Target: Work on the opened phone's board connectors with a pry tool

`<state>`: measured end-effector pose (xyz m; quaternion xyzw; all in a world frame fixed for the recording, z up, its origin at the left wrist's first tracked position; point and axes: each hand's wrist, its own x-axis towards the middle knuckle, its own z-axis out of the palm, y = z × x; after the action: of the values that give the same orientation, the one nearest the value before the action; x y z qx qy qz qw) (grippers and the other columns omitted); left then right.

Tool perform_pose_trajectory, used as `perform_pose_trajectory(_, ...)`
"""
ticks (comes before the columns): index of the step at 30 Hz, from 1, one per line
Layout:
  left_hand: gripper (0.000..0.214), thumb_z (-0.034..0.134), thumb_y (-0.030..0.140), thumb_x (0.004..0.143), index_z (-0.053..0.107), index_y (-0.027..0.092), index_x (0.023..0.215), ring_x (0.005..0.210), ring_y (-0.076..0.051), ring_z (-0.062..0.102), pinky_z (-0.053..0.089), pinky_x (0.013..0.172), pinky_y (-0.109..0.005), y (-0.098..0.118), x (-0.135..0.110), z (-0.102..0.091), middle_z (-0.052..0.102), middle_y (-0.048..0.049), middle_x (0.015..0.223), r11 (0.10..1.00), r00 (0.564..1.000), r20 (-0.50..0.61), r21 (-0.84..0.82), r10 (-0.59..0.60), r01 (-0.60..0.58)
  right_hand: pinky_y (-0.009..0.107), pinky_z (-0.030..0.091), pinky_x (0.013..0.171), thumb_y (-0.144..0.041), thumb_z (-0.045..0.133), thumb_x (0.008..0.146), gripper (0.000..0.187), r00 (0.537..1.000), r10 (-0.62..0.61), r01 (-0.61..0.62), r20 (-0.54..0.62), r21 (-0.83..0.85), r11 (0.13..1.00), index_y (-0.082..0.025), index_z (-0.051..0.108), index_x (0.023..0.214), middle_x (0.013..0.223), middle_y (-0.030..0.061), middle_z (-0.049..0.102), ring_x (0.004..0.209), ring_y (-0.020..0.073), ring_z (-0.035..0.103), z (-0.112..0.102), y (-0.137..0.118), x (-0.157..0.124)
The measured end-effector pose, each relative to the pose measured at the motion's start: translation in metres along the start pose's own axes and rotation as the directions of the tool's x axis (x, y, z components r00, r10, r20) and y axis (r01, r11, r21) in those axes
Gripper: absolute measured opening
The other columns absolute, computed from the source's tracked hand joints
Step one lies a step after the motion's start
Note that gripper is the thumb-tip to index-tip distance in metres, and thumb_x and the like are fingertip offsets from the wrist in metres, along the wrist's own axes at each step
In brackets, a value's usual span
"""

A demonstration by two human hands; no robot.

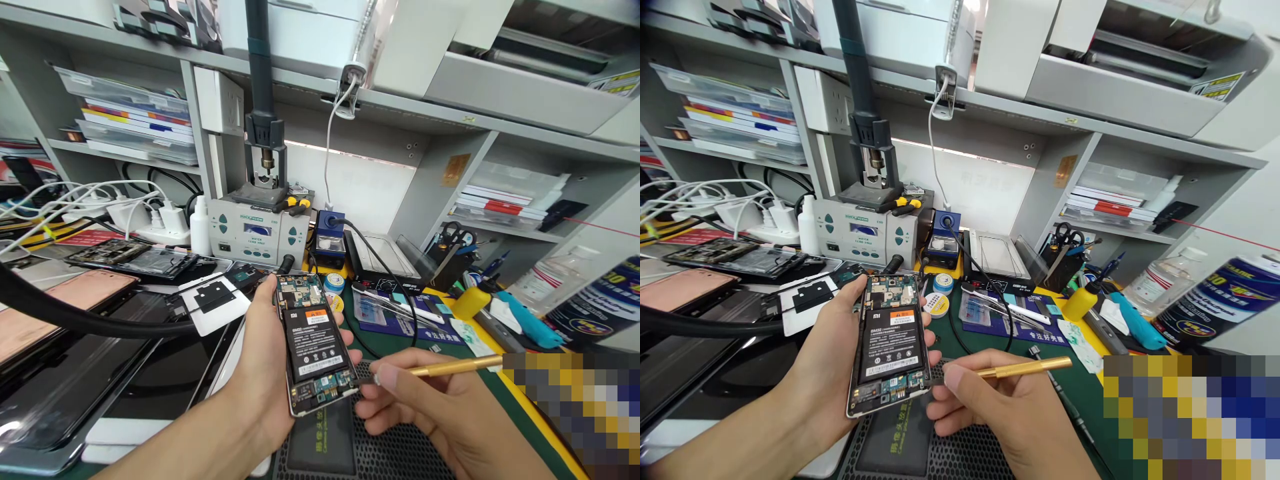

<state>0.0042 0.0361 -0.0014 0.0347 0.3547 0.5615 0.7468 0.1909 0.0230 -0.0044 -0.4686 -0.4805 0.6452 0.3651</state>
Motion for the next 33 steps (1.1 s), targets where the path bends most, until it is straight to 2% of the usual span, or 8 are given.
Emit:
perform_pose_trajectory(4, 0.080, 0.034, 0.078, 0.091, 0.072, 0.007, 0.086, 0.063, -0.032, 0.074, 0.060, 0.056, -0.039, 0.0014, -0.0007, 0.0030, 0.073, -0.0181, 0.070, 0.997, 0.996, -0.077, 0.066, -0.043, 0.048, 0.034, 0.065, 0.068, -0.041, 0.084, 0.081, 0.028, 0.999, 0.033, -0.032, -0.008, 0.055, 0.998, -0.014, 0.079, 0.085, 0.078, 0.0086, 0.079, 0.072, 0.0226, 0.076, 0.0010, -0.0019, 0.0005)
perform_pose_trajectory(17, 0.080, 0.033, 0.077, 0.091, 0.072, 0.007, 0.089, 0.063, -0.032, 0.074, 0.062, 0.060, -0.044, 0.0020, 0.0002, 0.0039, 0.072, -0.0167, 0.069, 0.997, 0.999, -0.015, 0.066, -0.044, 0.045, 0.031, 0.065, 0.065, -0.036, 0.082, 0.084, 0.022, 0.996, 0.085, -0.088, 0.024, 0.157, 0.984, -0.015, 0.078, 0.084, 0.078, 0.0076, 0.078, 0.070, 0.0202, 0.076, 0.0010, -0.0055, 0.0004)
perform_pose_trajectory(20, 0.077, 0.031, 0.076, 0.093, 0.071, 0.010, 0.091, 0.061, -0.030, 0.074, 0.062, 0.058, -0.042, 0.0026, -0.0016, 0.0042, 0.073, -0.0146, 0.068, 0.996, 0.999, -0.014, 0.077, -0.041, 0.042, 0.030, 0.065, 0.065, -0.036, 0.084, 0.082, 0.021, 1.000, 0.005, -0.005, 0.005, 0.091, 0.996, -0.016, 0.079, 0.084, 0.078, 0.0068, 0.079, 0.072, 0.0207, 0.077, -0.0002, -0.0036, -0.0009)
perform_pose_trajectory(23, 0.076, 0.031, 0.075, 0.094, 0.071, 0.010, 0.093, 0.060, -0.029, 0.074, 0.062, 0.058, -0.041, 0.0031, -0.0038, 0.0052, 0.073, -0.0144, 0.068, 0.997, 1.000, -0.015, 0.078, -0.026, 0.027, 0.026, 0.064, 0.068, -0.038, 0.084, 0.081, 0.021, 0.994, -0.105, 0.105, -0.002, -0.073, 0.992, -0.018, 0.079, 0.082, 0.078, 0.0068, 0.081, 0.072, 0.0194, 0.077, -0.0029, -0.0004, -0.0020)
perform_pose_trajectory(26, 0.077, 0.031, 0.075, 0.093, 0.071, 0.009, 0.095, 0.061, -0.029, 0.074, 0.062, 0.061, -0.041, 0.0036, -0.0053, 0.0066, 0.073, -0.0160, 0.070, 0.996, 1.000, -0.005, 0.088, -0.027, 0.027, 0.024, 0.064, 0.073, -0.041, 0.081, 0.084, 0.021, 0.991, -0.132, 0.134, 0.024, -0.207, 0.969, -0.020, 0.079, 0.084, 0.082, 0.0076, 0.082, 0.077, 0.0193, 0.078, -0.0044, 0.0011, -0.0037)
perform_pose_trajectory(29, 0.078, 0.030, 0.075, 0.093, 0.071, 0.009, 0.096, 0.061, -0.029, 0.074, 0.063, 0.062, -0.041, 0.0039, -0.0061, 0.0072, 0.074, -0.0173, 0.072, 0.994, 0.999, -0.007, 0.099, -0.040, 0.040, 0.021, 0.063, 0.073, -0.041, 0.078, 0.086, 0.019, 0.985, -0.170, 0.161, -0.009, -0.277, 0.947, -0.023, 0.079, 0.084, 0.082, 0.0058, 0.082, 0.080, 0.0188, 0.078, -0.0030, 0.0013, -0.0059)
perform_pose_trajectory(31, 0.078, 0.031, 0.076, 0.092, 0.072, 0.009, 0.095, 0.061, -0.029, 0.074, 0.063, 0.062, -0.041, 0.0037, -0.0063, 0.0070, 0.074, -0.0172, 0.071, 0.995, 0.999, -0.001, 0.094, -0.042, 0.042, 0.017, 0.062, 0.069, -0.038, 0.075, 0.088, 0.014, 0.968, -0.252, 0.232, -0.008, -0.359, 0.904, -0.025, 0.079, 0.083, 0.082, 0.0040, 0.082, 0.079, 0.0176, 0.078, -0.0017, 0.0020, -0.0067)
perform_pose_trajectory(33, 0.077, 0.032, 0.075, 0.092, 0.072, 0.009, 0.095, 0.060, -0.029, 0.074, 0.063, 0.062, -0.041, 0.0034, -0.0063, 0.0067, 0.074, -0.0167, 0.071, 0.996, 0.999, 0.015, 0.081, -0.041, 0.039, 0.015, 0.062, 0.068, -0.027, 0.073, 0.089, 0.008, 0.909, -0.412, 0.392, 0.065, -0.471, 0.790, -0.027, 0.079, 0.085, 0.083, 0.0015, 0.082, 0.078, 0.0157, 0.079, -0.0017, 0.0037, -0.0063)
